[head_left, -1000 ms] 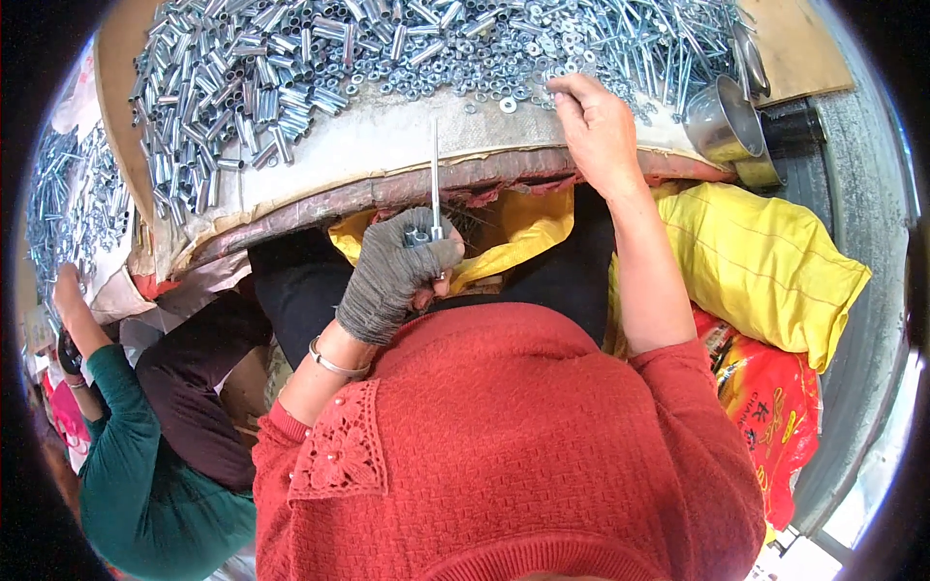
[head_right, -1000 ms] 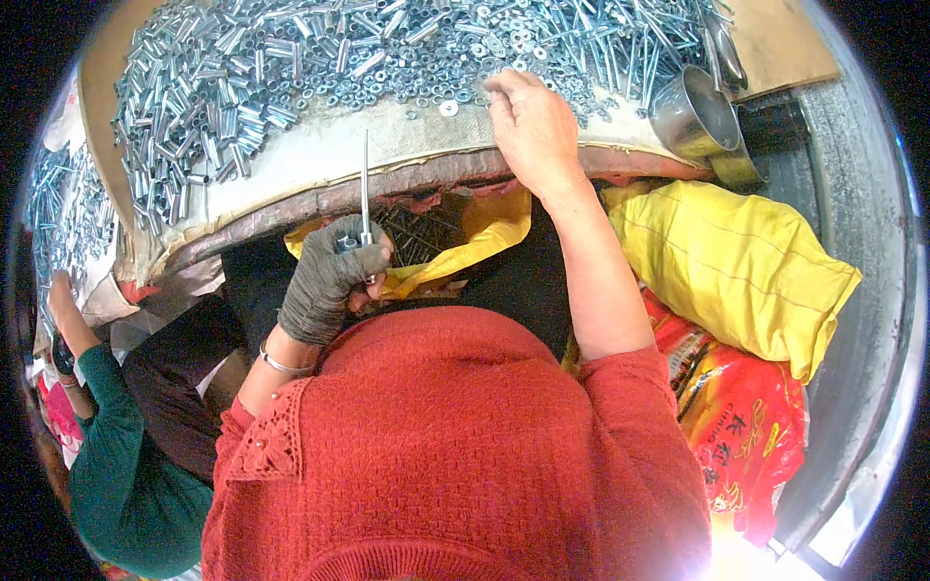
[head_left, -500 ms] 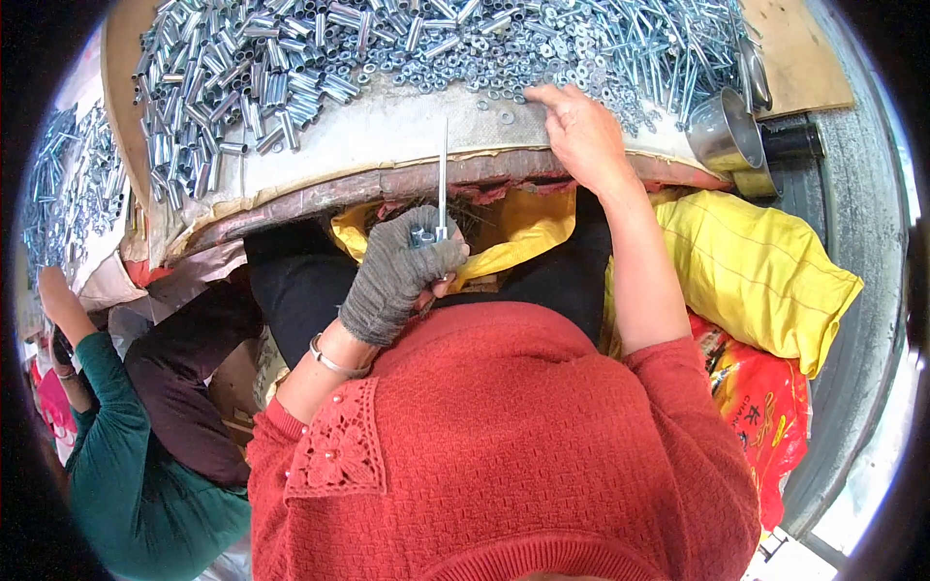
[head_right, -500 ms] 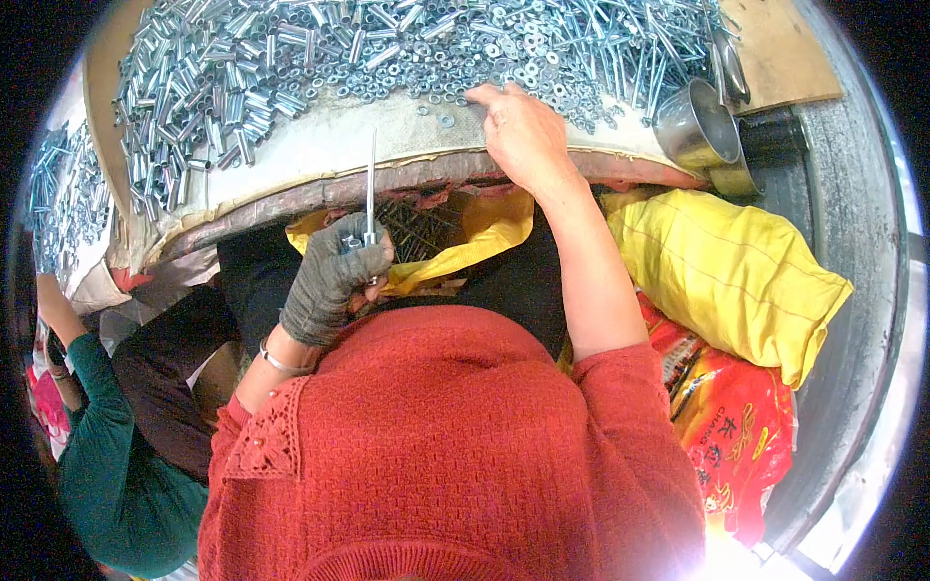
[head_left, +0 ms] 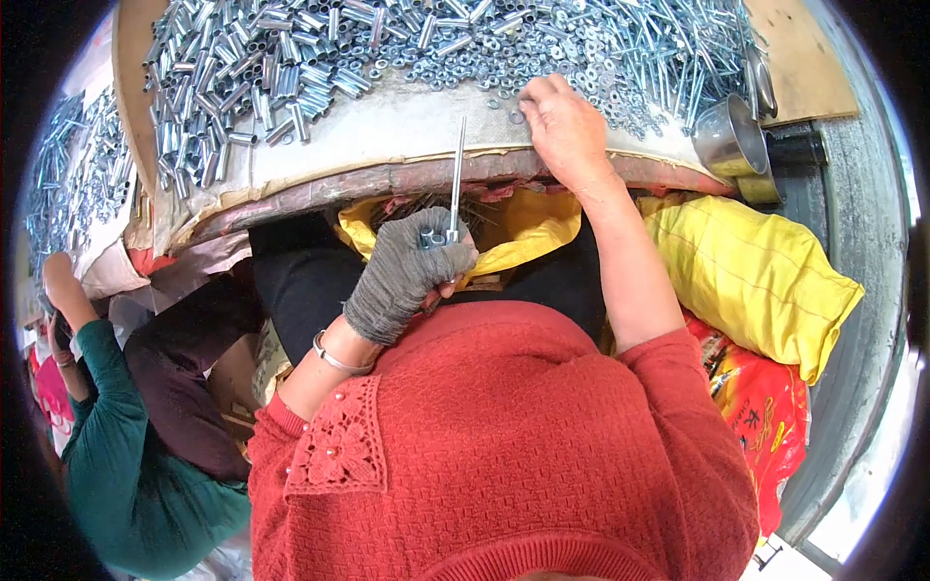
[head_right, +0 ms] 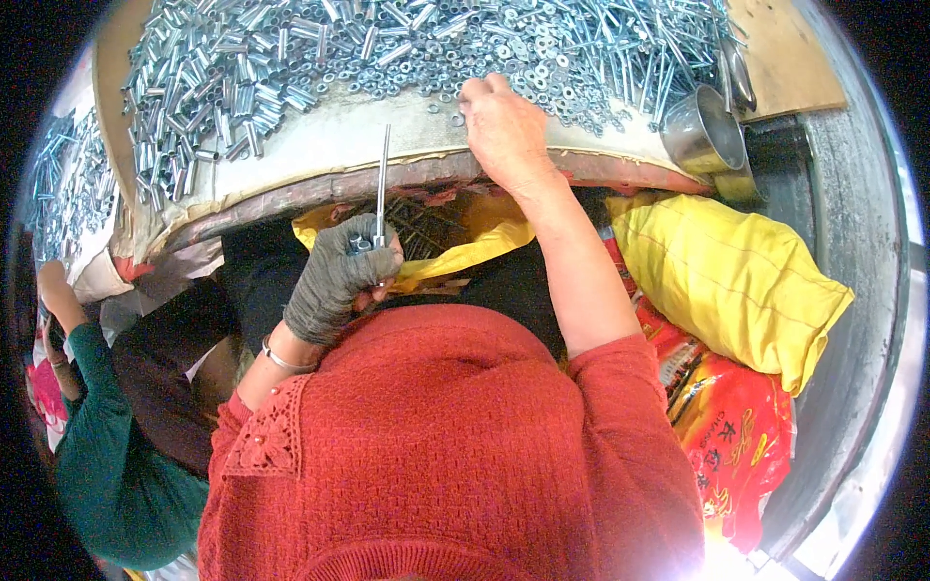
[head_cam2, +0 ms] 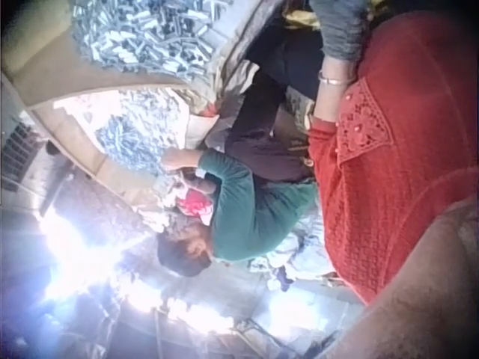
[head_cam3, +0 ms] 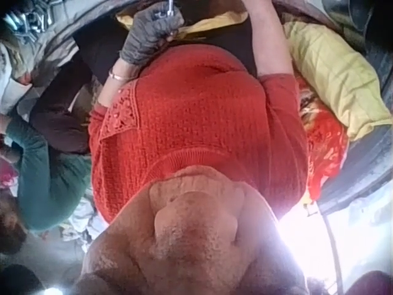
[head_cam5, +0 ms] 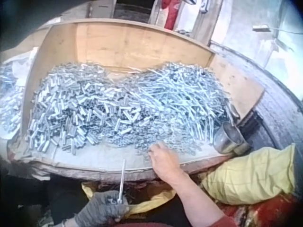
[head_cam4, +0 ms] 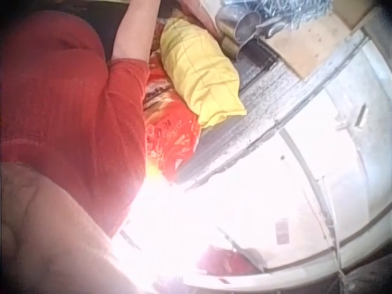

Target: The person assembles hardware fasteners by sliding washers, nuts, and metal sleeves onto metal rods by hand.

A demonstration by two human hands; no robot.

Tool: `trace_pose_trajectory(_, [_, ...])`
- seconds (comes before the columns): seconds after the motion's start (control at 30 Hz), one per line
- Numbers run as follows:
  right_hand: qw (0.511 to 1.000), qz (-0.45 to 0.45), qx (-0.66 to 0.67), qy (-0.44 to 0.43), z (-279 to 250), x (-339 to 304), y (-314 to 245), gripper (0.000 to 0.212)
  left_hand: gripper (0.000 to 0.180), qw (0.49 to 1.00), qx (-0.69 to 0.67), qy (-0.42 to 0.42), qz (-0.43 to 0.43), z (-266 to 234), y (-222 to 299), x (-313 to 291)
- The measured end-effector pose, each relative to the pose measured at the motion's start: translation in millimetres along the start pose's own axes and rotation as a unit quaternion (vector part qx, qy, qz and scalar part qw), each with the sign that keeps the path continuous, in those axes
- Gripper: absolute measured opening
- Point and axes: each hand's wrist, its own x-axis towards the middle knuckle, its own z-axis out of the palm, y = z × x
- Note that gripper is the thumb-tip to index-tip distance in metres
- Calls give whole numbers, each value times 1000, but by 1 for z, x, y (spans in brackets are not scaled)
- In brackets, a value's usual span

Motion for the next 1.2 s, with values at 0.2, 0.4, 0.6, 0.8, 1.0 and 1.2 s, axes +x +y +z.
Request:
trace_pose_trajectory(0.2, [992, -3, 126, -9, -5, -1, 2, 12, 22, 1000, 1, 6, -2, -4, -2, -3])
trace_pose_trajectory(0.4, [998, -3, -39, -46, -7, 2, -18, 19, 19, 1000, 14, 20, 7, -6, 1, -5])
trace_pose_trajectory(0.6, [994, -14, -46, -101, -13, 1, -21, 23, 19, 987, 133, 77, 50, -17, 10, -6])
trace_pose_trajectory(0.8, [986, -65, 54, -146, -16, 3, -17, 22, 18, 966, 230, 89, 75, -25, 13, -2])
trace_pose_trajectory(1.0, [987, -104, 93, -75, -8, 3, -16, 15, 18, 865, 457, 129, 159, -30, -1, 2])
trace_pose_trajectory(1.2, [820, 105, 542, -152, -24, -15, -27, 10, 17, 793, 576, 153, 129, -20, 0, -5])
